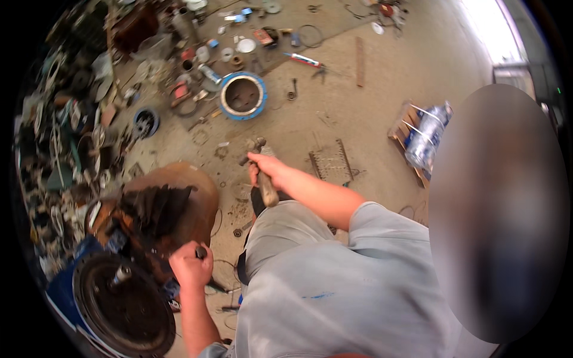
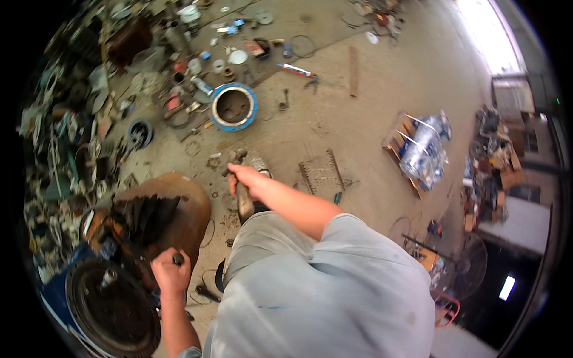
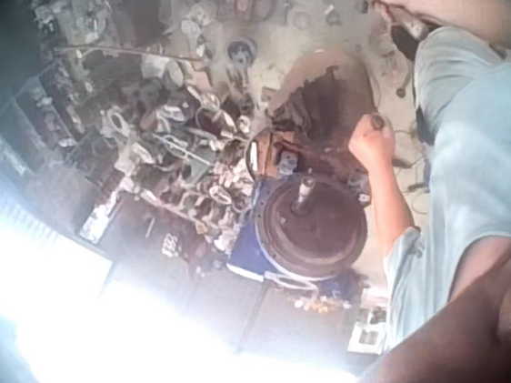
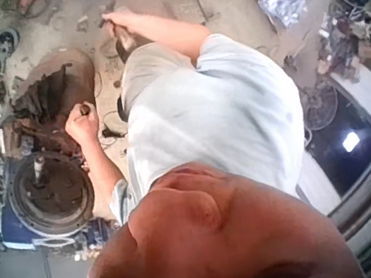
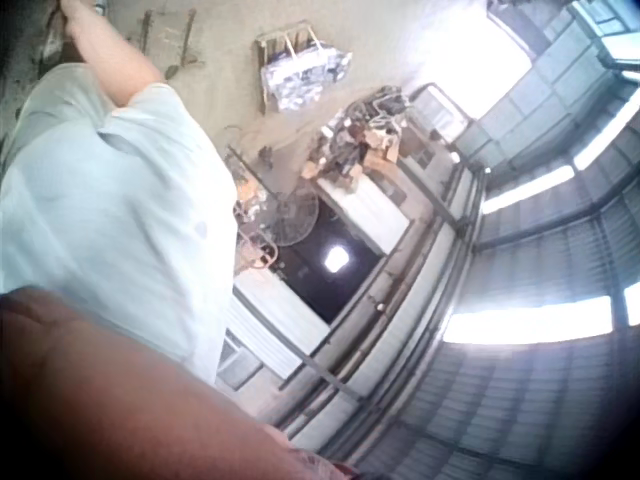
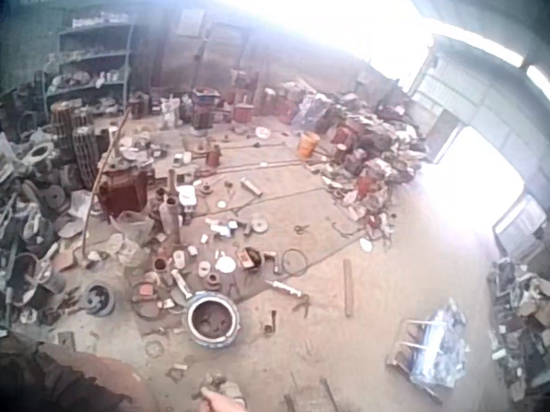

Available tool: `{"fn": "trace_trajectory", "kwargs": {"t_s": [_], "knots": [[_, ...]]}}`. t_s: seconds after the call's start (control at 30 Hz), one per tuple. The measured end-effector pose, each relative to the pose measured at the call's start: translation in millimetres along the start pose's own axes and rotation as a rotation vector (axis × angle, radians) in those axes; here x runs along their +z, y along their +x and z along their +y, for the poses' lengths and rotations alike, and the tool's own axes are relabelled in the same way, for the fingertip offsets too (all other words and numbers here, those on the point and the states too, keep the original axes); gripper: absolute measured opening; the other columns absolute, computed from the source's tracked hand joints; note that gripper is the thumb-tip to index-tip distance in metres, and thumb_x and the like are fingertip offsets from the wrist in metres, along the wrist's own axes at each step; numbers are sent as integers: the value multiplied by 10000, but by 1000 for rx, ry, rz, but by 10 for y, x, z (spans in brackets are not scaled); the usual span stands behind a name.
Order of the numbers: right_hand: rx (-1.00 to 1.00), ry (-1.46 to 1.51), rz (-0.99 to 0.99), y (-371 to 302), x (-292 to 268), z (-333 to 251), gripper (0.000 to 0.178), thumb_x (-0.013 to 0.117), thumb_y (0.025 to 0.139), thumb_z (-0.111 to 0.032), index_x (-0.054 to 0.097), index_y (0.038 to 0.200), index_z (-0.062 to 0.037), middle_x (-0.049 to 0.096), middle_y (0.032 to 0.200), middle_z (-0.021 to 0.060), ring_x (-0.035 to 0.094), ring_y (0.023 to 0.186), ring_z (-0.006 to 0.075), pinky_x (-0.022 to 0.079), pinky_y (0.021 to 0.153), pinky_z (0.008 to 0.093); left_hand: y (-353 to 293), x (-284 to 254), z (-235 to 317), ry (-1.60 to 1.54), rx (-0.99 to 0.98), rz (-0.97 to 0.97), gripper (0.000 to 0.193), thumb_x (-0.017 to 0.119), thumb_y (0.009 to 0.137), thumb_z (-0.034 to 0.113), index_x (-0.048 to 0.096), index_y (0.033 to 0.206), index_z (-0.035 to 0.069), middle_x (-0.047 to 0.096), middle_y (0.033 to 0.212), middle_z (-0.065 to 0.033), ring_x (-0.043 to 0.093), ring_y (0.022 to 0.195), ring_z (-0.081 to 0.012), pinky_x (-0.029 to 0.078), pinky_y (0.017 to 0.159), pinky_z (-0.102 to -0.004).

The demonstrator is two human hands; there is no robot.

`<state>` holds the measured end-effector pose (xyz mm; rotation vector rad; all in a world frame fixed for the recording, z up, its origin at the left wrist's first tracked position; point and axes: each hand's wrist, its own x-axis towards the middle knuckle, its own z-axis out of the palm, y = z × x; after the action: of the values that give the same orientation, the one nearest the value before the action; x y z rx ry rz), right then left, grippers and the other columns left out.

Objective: The person applies sealant to a cylindrical metal part using a caulking gun, then inserts the part into a blue motor housing. They tap the part with a hammer to seat it and continue adjusting the assembly.

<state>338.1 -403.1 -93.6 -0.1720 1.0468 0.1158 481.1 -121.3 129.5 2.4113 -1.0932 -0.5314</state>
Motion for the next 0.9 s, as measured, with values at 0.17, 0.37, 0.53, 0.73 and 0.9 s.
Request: {"fn": "trace_trajectory", "kwargs": {"t_s": [0.17,0.37,0.53,0.73,0.9], "knots": [[-143,-741,552,241,-1856,-549,435,609,1042,-424,677,794,-73,633,656,79,587,564,208,480,543,427,-247,351,-123,39,-141,-122,279,732,805,146,550,661,-10,586,682,-258,597,670,-495,488,592,-507],[-150,-1379,1236,-1083,-3796,-1694,611,584,1010,-558,748,1230,-11,705,1274,269,688,1209,347,531,1011,464,-460,591,-476,-25,-273,-196,295,710,807,138,560,664,-72,540,606,-288,552,500,-422,457,533,-470],[257,-1431,1417,-1830,-3824,-1896,536,555,1039,-361,571,1495,-80,508,1580,193,472,1473,357,276,1252,587,-579,687,-610,28,-407,-187,234,695,742,162,655,684,-61,634,656,-280,692,622,-423,530,604,-490],[320,-1779,970,-1711,-4704,-385,439,638,926,-424,784,1181,-97,728,1272,174,697,1165,368,560,993,469,-787,943,-776,-32,-540,-337,264,680,721,222,668,686,-39,645,665,-267,678,652,-435,539,657,-492],[373,-1525,691,-1507,-4070,-527,481,651,963,-440,760,1153,-11,776,1129,154,773,893,287,599,793,465,-1155,957,-722,26,-848,-528,315,696,749,304,700,743,-11,665,757,-260,681,763,-446,542,720,-505]]}}
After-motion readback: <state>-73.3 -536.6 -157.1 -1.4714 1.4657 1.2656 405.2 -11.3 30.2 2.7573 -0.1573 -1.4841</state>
